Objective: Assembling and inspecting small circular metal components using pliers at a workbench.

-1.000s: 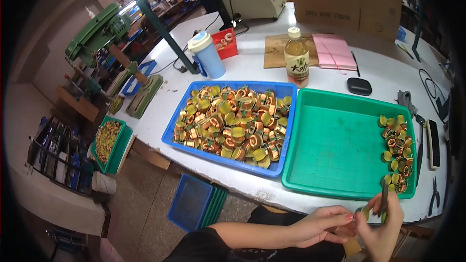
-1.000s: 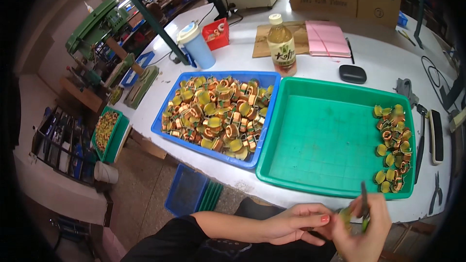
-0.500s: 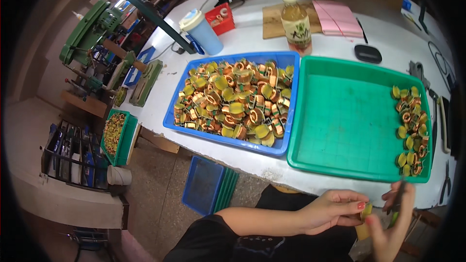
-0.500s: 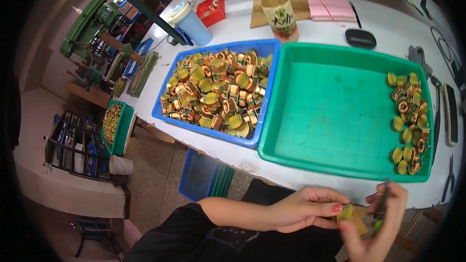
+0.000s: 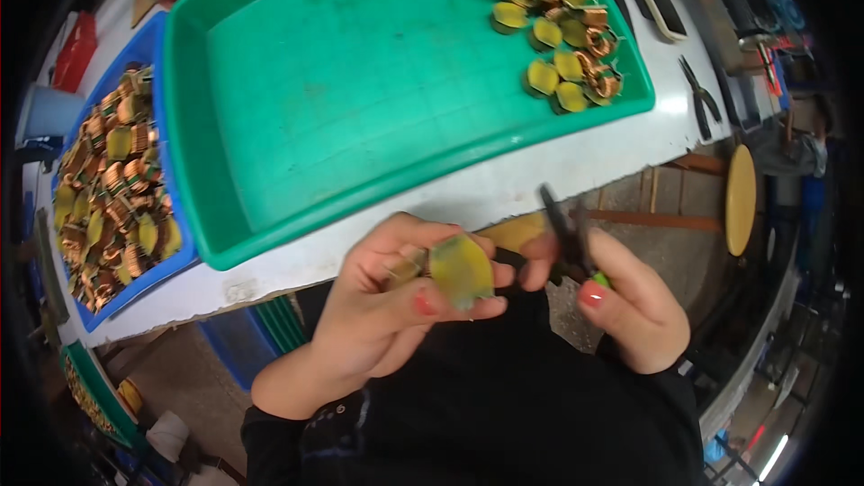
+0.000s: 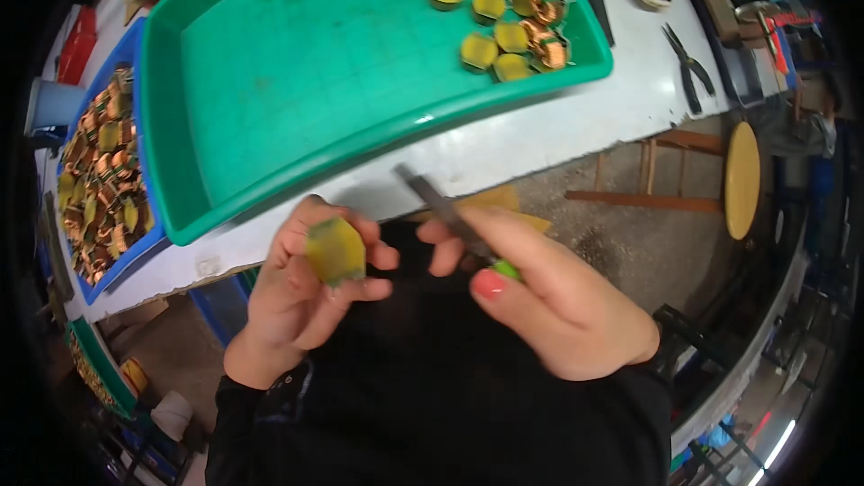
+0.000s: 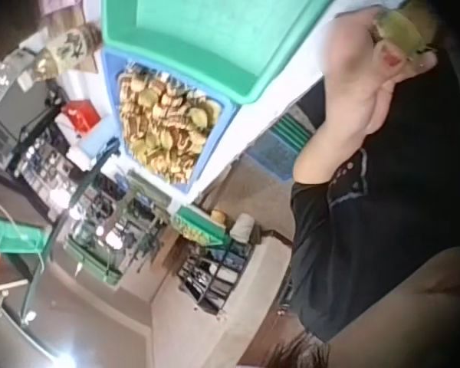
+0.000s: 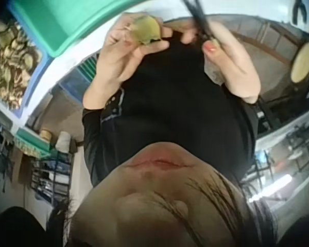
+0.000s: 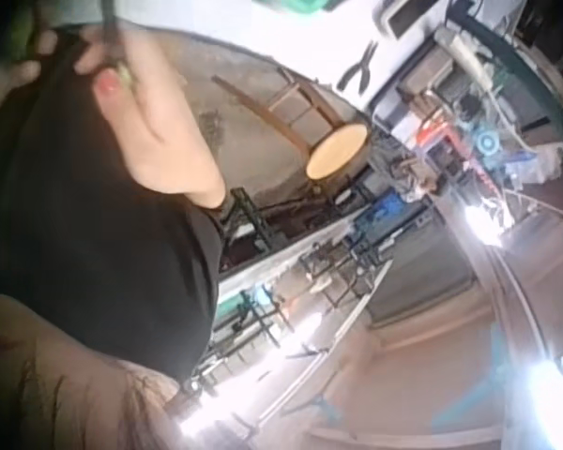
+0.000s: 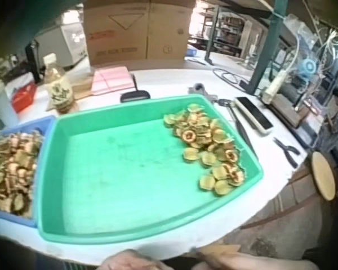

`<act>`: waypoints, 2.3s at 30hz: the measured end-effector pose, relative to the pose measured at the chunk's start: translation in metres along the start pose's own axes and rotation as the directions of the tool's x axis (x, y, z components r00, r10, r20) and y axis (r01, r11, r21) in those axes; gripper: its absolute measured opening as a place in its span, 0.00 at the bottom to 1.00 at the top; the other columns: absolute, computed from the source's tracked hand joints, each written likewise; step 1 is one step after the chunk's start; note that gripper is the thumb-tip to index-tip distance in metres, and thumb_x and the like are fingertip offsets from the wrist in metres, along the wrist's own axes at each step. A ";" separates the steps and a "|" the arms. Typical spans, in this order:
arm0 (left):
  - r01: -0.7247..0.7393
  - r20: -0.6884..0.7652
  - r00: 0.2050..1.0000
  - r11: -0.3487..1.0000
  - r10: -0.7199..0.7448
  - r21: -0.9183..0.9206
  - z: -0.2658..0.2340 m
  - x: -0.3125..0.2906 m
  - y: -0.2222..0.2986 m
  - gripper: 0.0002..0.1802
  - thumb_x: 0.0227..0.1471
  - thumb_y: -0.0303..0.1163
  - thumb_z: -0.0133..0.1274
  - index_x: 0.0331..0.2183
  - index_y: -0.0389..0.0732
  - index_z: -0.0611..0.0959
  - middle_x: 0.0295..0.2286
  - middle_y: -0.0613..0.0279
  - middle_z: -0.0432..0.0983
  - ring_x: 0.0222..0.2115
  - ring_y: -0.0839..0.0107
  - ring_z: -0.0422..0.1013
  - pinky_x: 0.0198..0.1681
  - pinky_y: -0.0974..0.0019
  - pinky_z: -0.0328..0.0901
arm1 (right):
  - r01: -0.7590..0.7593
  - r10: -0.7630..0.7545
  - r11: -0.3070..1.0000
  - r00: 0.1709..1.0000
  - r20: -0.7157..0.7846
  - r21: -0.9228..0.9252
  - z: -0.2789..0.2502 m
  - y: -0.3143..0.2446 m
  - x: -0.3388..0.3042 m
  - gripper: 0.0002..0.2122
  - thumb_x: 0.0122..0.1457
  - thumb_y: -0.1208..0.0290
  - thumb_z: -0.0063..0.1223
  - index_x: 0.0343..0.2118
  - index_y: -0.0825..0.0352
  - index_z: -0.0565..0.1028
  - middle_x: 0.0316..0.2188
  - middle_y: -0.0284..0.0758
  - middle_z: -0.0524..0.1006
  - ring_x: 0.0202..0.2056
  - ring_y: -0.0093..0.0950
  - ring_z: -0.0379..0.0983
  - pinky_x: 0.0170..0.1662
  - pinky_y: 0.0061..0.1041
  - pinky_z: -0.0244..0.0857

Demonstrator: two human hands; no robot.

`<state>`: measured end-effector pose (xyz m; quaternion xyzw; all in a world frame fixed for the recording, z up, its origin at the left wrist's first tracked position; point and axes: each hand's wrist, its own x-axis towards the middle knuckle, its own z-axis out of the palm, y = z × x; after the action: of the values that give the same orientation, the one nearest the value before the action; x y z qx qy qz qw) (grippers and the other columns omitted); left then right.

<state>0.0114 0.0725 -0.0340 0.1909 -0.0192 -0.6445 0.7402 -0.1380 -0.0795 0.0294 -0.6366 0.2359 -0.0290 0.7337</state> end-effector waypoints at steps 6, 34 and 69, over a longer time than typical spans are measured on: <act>-0.062 0.064 0.996 0.998 0.063 -0.014 0.001 0.008 -0.008 0.20 0.48 0.23 0.55 0.44 0.37 0.69 0.43 0.41 0.68 0.41 0.47 0.71 0.40 0.57 0.72 | 0.254 -0.213 0.697 0.966 0.145 -0.671 -0.015 -0.003 0.001 0.11 0.56 0.72 0.50 0.40 0.72 0.68 0.31 0.38 0.69 0.31 0.31 0.66 0.37 0.25 0.62; 0.084 0.023 0.996 0.993 -0.083 -0.078 0.004 0.004 -0.005 0.16 0.49 0.24 0.55 0.41 0.33 0.71 0.34 0.45 0.73 0.34 0.55 0.73 0.35 0.63 0.71 | 0.432 -0.295 0.484 0.899 0.323 -0.761 -0.017 0.007 0.021 0.10 0.52 0.72 0.54 0.32 0.71 0.69 0.24 0.37 0.68 0.24 0.33 0.63 0.29 0.25 0.61; -0.311 0.037 0.944 0.845 0.328 0.435 0.009 0.007 -0.016 0.26 0.39 0.09 0.57 0.42 0.32 0.68 0.33 0.51 0.72 0.31 0.63 0.74 0.38 0.66 0.72 | 0.402 -0.471 0.223 0.842 0.263 -0.888 -0.015 0.026 0.027 0.11 0.56 0.64 0.49 0.30 0.69 0.68 0.23 0.36 0.65 0.21 0.30 0.60 0.25 0.23 0.59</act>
<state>-0.0053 0.0617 -0.0324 0.3576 -0.1797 -0.4880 0.7757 -0.1268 -0.0971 -0.0048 -0.9712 0.0456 -0.1156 0.2034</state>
